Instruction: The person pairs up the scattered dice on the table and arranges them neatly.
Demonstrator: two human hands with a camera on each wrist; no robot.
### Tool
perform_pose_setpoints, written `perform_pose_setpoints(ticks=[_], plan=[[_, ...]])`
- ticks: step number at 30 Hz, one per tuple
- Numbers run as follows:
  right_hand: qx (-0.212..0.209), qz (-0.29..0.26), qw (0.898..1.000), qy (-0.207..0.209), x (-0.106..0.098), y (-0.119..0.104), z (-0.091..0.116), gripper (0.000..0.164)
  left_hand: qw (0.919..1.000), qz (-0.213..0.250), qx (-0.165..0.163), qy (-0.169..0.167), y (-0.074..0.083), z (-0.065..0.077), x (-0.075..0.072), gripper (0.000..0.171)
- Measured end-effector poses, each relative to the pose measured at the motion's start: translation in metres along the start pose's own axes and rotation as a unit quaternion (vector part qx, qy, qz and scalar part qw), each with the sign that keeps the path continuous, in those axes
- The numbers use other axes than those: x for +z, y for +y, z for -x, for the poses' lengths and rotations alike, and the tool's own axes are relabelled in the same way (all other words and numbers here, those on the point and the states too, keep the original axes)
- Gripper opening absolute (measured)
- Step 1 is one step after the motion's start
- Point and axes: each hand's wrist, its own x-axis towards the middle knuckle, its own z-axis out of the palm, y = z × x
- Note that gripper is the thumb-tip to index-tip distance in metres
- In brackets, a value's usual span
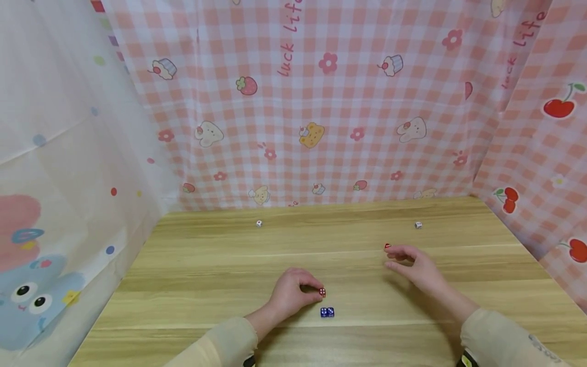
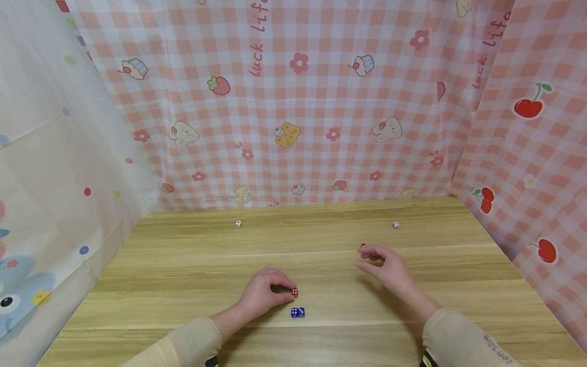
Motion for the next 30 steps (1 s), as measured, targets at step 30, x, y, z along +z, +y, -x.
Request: perform_pose_setpoints(ticks=[30], plan=[[-0.011, 0.068, 0.997, 0.023, -0.013, 0.030, -0.032, 0.045, 0.9999, 0.009, -0.003, -0.002, 0.002, 0.001, -0.001, 0.013]])
